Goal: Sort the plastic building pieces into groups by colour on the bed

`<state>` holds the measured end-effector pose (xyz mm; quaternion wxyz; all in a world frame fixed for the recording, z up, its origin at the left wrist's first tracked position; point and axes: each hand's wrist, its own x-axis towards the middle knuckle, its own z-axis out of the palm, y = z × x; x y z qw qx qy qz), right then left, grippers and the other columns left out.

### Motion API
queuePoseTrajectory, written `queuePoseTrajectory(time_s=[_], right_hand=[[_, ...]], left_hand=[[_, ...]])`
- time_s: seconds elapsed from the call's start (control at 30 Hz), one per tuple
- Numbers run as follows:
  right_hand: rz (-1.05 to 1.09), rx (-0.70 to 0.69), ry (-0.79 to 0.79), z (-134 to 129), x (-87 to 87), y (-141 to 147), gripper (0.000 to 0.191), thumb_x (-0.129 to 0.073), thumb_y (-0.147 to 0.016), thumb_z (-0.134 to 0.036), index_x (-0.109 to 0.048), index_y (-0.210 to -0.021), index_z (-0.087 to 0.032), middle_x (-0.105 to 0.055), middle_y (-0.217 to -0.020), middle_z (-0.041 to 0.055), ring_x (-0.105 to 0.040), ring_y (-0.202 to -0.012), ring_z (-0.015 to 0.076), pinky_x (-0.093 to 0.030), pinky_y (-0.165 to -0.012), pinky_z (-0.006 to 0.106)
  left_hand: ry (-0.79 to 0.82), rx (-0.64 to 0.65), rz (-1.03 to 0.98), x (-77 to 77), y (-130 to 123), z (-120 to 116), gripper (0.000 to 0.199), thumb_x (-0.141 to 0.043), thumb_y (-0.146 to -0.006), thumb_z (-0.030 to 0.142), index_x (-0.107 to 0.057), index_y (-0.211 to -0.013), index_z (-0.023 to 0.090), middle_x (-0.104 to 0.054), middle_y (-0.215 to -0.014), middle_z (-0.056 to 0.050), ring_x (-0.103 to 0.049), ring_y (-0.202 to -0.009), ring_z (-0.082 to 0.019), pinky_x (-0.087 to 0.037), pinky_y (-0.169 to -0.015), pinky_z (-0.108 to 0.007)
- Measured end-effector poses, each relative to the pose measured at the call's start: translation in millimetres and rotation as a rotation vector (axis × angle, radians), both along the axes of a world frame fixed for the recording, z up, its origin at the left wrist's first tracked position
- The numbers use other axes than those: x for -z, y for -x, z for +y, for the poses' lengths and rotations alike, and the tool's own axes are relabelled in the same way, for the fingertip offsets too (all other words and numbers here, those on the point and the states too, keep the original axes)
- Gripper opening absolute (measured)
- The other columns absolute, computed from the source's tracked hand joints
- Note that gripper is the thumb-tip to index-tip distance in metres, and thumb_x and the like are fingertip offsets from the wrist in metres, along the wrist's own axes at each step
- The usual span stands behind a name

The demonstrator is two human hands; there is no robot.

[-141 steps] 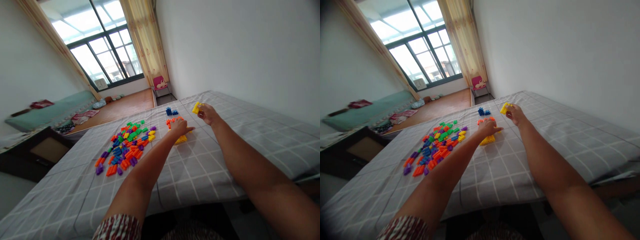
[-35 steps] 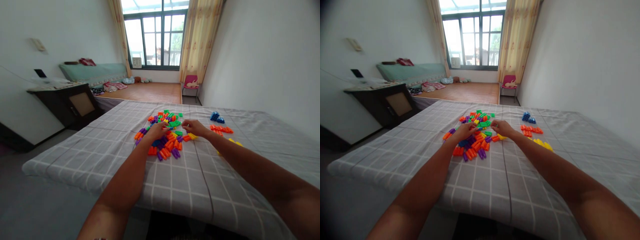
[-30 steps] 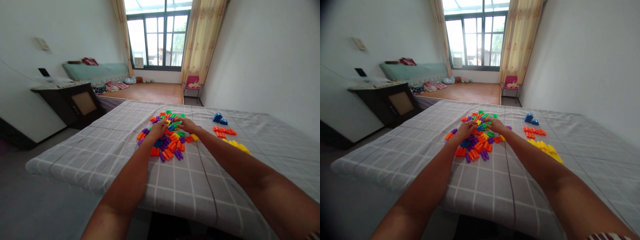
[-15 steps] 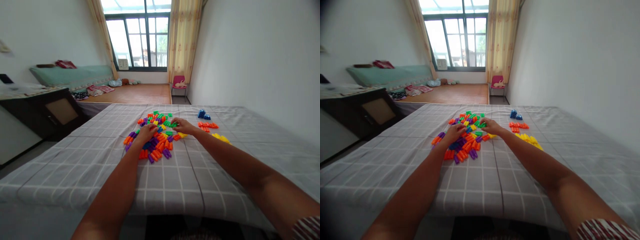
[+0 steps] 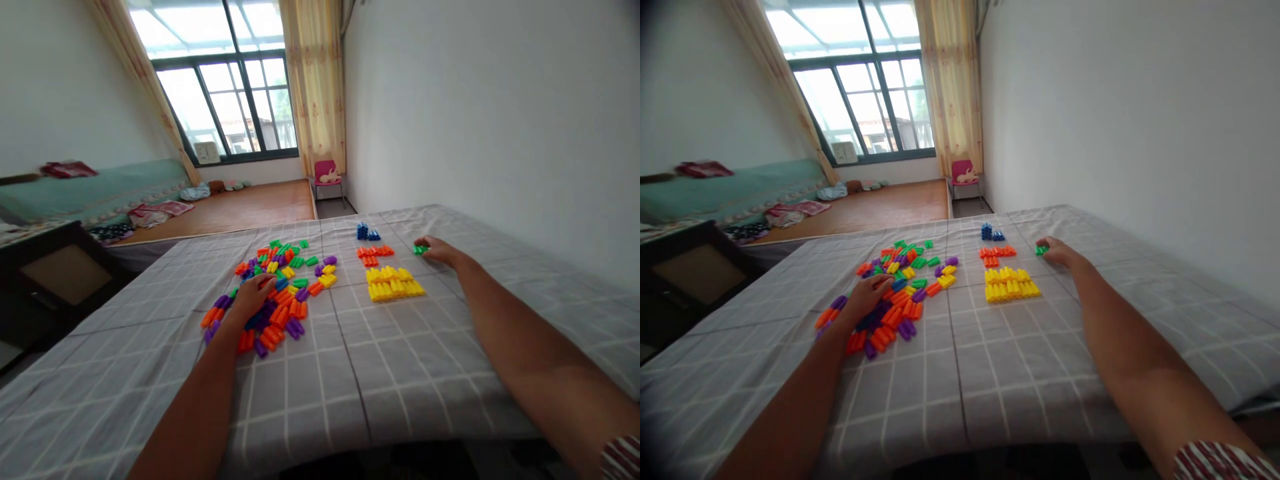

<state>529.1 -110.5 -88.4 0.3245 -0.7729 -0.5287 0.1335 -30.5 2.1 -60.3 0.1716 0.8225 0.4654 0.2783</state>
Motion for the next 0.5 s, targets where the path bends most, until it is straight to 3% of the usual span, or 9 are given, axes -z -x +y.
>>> queuePoseTrajectory(time_s=[0.23, 0.37, 0.5], right_hand=[[-0.208, -0.079, 0.035, 7.0, 12.2, 2.5, 0.055, -0.050, -0.062, 0.000, -0.064, -0.114, -0.012, -0.066, -0.121, 0.0132, -0.060, -0.110, 0.0217, -0.044, -0.095, 0.029], [-0.234, -0.067, 0.025, 4.7, 12.6, 2.3, 0.055, -0.051, -0.063, -0.002, -0.065, -0.115, -0.014, -0.066, -0.119, 0.0110, -0.060, -0.109, 0.0214, -0.044, -0.094, 0.029], [-0.302, 0.036, -0.063, 0.7, 11.1, 4.1, 0.056, -0.052, -0.064, -0.003, -0.064, -0.118, -0.013, -0.066, -0.118, 0.0136, -0.060, -0.106, 0.0239, -0.044, -0.094, 0.032]], left_hand=[[0.001, -0.034, -0.034, -3.6, -0.1, -1.0, 0.042, -0.052, -0.078, 0.053, -0.072, -0.095, 0.020, -0.074, -0.091, -0.004, -0.066, -0.086, -0.024, -0.049, -0.084, -0.034], [0.055, -0.064, -0.229, -16.2, -10.4, -7.1, 0.046, -0.059, -0.073, 0.053, -0.070, -0.098, 0.016, -0.072, -0.091, -0.006, -0.065, -0.084, -0.022, -0.051, -0.080, -0.034], [0.282, 0.113, -0.443, -26.5, -30.3, -15.7, 0.058, -0.069, -0.066, 0.049, -0.062, -0.112, 0.014, -0.070, -0.093, -0.006, -0.064, -0.079, -0.018, -0.052, -0.071, -0.030]])
